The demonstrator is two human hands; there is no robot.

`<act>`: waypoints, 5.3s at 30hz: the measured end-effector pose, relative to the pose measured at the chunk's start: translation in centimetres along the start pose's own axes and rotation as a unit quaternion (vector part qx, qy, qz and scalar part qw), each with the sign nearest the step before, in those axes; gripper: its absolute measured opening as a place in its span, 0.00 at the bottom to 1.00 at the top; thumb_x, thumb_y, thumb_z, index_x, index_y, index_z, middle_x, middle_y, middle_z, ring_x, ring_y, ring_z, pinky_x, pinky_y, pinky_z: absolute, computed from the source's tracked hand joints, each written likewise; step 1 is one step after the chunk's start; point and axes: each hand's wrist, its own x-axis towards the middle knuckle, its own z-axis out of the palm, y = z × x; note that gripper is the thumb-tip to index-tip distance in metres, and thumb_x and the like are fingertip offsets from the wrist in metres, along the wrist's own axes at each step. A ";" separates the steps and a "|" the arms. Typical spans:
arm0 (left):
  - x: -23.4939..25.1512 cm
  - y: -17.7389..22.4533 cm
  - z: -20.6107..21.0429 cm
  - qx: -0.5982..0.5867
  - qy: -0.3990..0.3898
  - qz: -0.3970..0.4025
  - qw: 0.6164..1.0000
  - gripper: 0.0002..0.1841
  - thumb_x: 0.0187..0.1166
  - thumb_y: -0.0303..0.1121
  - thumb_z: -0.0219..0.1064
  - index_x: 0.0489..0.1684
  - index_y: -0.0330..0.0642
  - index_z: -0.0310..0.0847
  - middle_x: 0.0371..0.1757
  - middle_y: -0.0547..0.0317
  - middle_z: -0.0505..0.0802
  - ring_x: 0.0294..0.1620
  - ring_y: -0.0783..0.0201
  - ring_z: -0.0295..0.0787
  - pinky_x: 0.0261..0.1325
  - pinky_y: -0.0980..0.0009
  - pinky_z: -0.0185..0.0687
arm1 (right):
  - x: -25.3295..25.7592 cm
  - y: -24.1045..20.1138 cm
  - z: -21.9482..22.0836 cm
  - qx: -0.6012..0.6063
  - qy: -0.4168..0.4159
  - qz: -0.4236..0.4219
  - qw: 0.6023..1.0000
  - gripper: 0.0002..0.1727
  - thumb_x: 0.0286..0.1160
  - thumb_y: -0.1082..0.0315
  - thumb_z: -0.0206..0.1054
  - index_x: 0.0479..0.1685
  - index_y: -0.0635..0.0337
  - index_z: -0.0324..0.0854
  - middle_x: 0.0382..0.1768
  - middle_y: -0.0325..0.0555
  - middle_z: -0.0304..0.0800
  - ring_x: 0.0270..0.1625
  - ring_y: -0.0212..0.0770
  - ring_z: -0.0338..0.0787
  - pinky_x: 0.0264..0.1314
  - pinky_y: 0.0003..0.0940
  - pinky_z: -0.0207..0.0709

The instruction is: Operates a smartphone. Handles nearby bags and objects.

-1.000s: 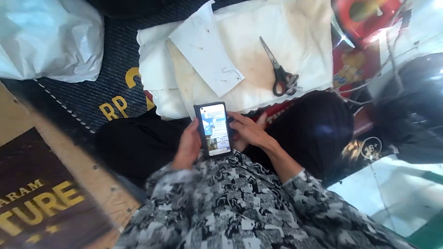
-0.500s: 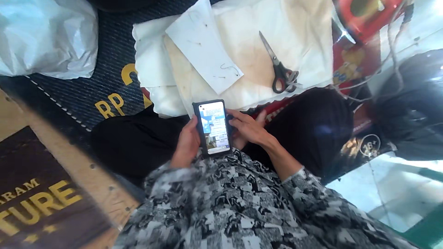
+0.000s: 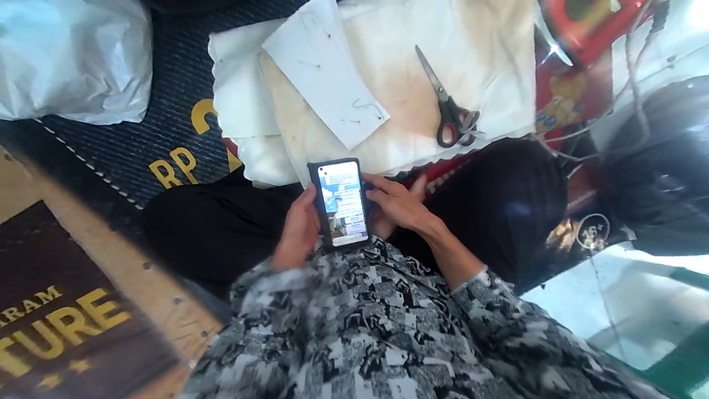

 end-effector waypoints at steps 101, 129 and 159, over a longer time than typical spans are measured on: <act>0.4 -0.2 -0.3 -0.008 -0.020 0.014 1.000 0.21 0.96 0.42 0.42 0.78 0.45 0.69 0.62 0.55 0.92 0.62 0.63 0.91 0.66 0.61 0.87 | -0.5 -0.9 -0.3 -0.008 0.002 0.025 1.000 0.26 0.92 0.65 0.50 0.87 0.53 0.69 0.57 0.55 0.90 0.48 0.39 0.92 0.54 0.40 0.85; 0.3 -0.1 -0.2 -0.013 -0.024 0.012 1.000 0.21 0.96 0.42 0.41 0.77 0.44 0.70 0.62 0.55 0.92 0.63 0.63 0.90 0.66 0.63 0.86 | -0.5 -1.1 -0.3 -0.034 0.001 0.014 0.999 0.27 0.91 0.66 0.50 0.88 0.55 0.68 0.65 0.56 0.88 0.62 0.40 0.89 0.68 0.41 0.78; 0.5 -0.1 -0.4 -0.014 -0.031 0.008 0.999 0.21 0.96 0.42 0.41 0.77 0.44 0.70 0.61 0.53 0.92 0.61 0.61 0.91 0.66 0.60 0.87 | -0.5 -1.0 -0.3 -0.047 0.002 0.014 0.999 0.27 0.90 0.66 0.51 0.88 0.55 0.68 0.58 0.56 0.90 0.57 0.41 0.90 0.64 0.43 0.80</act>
